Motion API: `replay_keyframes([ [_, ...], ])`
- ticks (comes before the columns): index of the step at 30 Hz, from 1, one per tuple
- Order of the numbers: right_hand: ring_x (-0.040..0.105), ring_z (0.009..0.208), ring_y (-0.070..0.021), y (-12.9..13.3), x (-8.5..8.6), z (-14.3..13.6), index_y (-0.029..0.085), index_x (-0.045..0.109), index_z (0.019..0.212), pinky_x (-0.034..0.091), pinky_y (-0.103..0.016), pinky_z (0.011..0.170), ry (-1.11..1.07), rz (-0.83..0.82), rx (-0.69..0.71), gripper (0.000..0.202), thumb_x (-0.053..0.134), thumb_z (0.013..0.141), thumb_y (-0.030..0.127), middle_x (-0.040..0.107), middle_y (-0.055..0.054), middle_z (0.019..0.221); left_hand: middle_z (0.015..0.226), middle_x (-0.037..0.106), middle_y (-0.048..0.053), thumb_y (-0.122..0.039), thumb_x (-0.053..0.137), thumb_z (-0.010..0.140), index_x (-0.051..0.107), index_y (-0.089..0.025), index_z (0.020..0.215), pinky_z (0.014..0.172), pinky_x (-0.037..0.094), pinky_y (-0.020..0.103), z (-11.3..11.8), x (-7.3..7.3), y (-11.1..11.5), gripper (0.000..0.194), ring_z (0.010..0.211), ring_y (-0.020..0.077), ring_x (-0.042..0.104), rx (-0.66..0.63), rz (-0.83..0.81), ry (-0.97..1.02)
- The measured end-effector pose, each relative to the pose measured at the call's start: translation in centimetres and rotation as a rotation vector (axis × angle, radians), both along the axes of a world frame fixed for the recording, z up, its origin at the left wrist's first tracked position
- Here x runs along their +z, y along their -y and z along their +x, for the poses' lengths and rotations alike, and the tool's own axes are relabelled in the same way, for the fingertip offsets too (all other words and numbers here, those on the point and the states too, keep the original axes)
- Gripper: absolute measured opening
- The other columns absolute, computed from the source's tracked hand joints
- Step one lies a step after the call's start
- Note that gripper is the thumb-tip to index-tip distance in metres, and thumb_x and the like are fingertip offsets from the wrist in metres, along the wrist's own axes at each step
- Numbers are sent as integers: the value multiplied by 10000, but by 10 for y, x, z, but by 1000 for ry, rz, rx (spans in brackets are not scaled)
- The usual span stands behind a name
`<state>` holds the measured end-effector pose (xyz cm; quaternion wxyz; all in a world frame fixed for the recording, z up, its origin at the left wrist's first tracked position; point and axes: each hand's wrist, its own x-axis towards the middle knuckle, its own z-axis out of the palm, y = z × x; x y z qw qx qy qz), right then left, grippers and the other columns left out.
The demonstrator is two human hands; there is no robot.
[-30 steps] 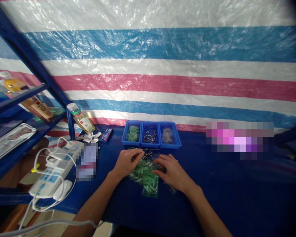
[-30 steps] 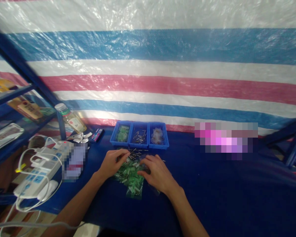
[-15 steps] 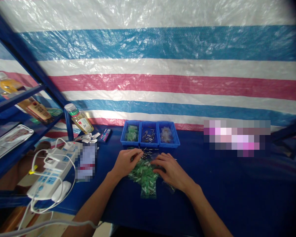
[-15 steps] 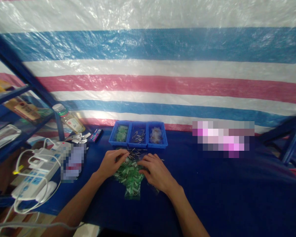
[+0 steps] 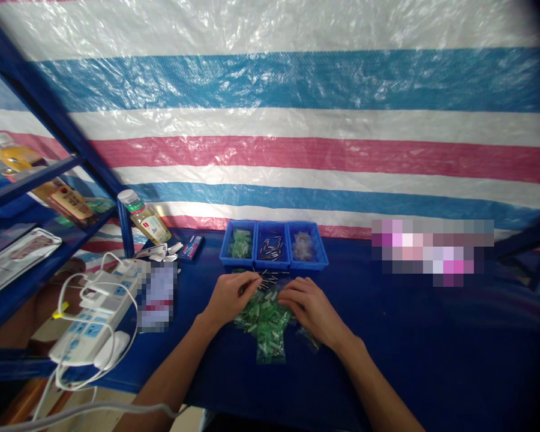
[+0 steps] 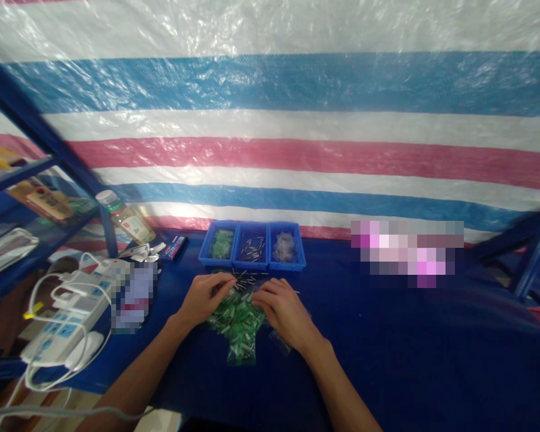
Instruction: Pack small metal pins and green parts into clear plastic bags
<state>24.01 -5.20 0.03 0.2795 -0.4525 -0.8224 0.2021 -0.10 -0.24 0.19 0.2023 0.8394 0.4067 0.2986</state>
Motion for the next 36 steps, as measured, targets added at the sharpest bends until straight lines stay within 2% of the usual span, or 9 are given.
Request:
replay_keyframes([
  [4,634,909,-211,0,-5,0,257,737,995,450,-380,866,-139,47,-56,157,580,1008,248,718,-44,987,782,733,15,-327,542,1009,728,-184,1015,648,447,215,0,0,1,235,628,111,622,-26,2,12],
  [9,642,922,-223,4,-7,-3,242,731,984,494,-378,858,-332,92,-223,157,577,1005,261,702,-60,968,808,722,19,-359,601,976,714,-192,1126,666,473,225,-2,3,3,251,629,114,605,-107,-26,29],
  [14,636,883,-207,7,-5,-9,222,713,931,518,-343,801,-416,140,-304,174,563,1003,274,642,-72,962,976,726,76,-457,768,841,689,-193,1202,855,517,328,0,8,3,454,918,210,652,-216,32,68],
  [17,647,881,-204,8,-4,-13,222,704,933,528,-338,805,-449,132,-291,165,561,1002,268,652,-74,965,1054,731,99,-415,754,865,706,-191,1172,903,513,367,3,8,3,383,973,225,642,-226,53,77],
  [23,650,847,-198,11,-4,-21,225,674,938,530,-329,780,-487,77,-198,147,549,1009,259,676,-59,918,960,750,83,-290,644,961,745,-179,1024,853,511,344,6,6,3,162,910,200,644,-264,40,56],
  [26,638,818,-194,10,-7,-22,229,658,1031,533,-325,754,-468,24,-181,105,610,978,305,675,-59,968,942,747,84,-278,624,973,742,-174,995,832,508,340,4,2,2,158,889,196,641,-254,42,53],
  [29,636,818,-192,9,-10,-23,234,643,1108,536,-325,761,-415,-4,-150,164,631,962,306,675,-60,1005,917,734,86,-283,618,977,733,-165,960,811,502,331,3,-1,0,166,873,193,639,-243,39,47],
  [36,642,873,-199,8,-10,-25,229,664,965,522,-323,802,-365,16,-105,132,538,995,203,667,-53,935,868,720,63,-326,653,957,733,-171,923,778,489,293,3,-1,1,178,847,178,642,-271,18,12],
])
